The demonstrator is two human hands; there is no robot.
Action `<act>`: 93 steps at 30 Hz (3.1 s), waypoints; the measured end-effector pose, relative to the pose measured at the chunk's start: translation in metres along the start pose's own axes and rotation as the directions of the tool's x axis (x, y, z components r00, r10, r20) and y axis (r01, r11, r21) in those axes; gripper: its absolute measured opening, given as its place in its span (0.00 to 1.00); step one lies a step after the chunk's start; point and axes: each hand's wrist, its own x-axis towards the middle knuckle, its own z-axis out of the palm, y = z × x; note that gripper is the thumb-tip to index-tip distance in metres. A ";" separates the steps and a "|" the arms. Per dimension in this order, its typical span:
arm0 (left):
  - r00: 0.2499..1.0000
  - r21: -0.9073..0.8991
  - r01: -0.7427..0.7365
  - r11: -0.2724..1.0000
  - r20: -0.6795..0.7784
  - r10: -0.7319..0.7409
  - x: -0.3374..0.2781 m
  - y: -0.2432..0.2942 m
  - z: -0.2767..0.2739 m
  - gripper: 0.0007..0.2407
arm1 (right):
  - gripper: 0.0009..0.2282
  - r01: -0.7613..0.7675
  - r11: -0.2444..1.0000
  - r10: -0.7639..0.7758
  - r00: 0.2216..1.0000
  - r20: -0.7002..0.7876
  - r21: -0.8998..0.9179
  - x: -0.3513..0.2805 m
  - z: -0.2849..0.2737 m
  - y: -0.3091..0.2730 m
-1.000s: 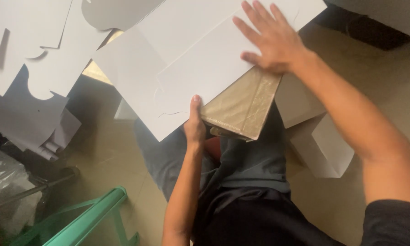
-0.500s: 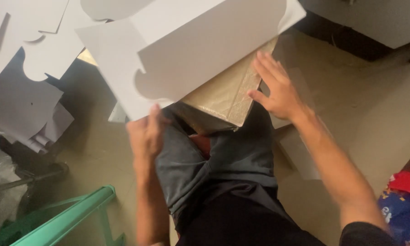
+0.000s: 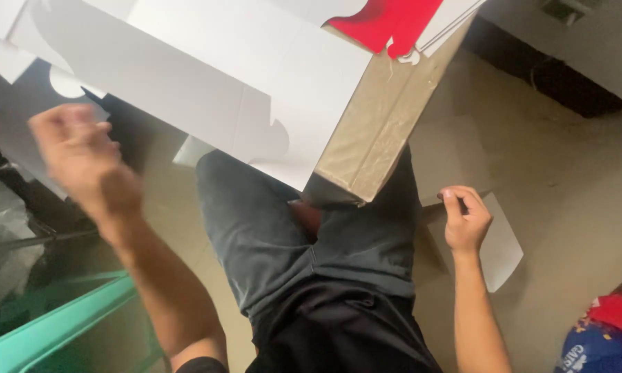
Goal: Assembling white and red cardboard cake boxes by folding along pre-scored lines and tucking in tabs.
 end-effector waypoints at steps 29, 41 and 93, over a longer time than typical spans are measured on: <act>0.956 -0.858 0.184 0.480 0.043 -0.289 -0.106 0.002 0.066 0.25 | 0.16 0.549 0.826 -0.516 0.828 0.220 -0.129 0.050 0.033 -0.131; 0.908 -0.784 0.418 0.458 0.356 -0.221 -0.060 0.026 0.086 0.38 | 0.49 0.773 0.634 -0.579 0.446 0.682 0.032 0.034 0.137 -0.220; 0.892 -0.507 0.450 0.735 0.287 -0.348 -0.139 0.005 0.070 0.10 | 0.33 0.659 0.674 -0.196 0.595 0.780 -0.333 0.212 0.193 -0.200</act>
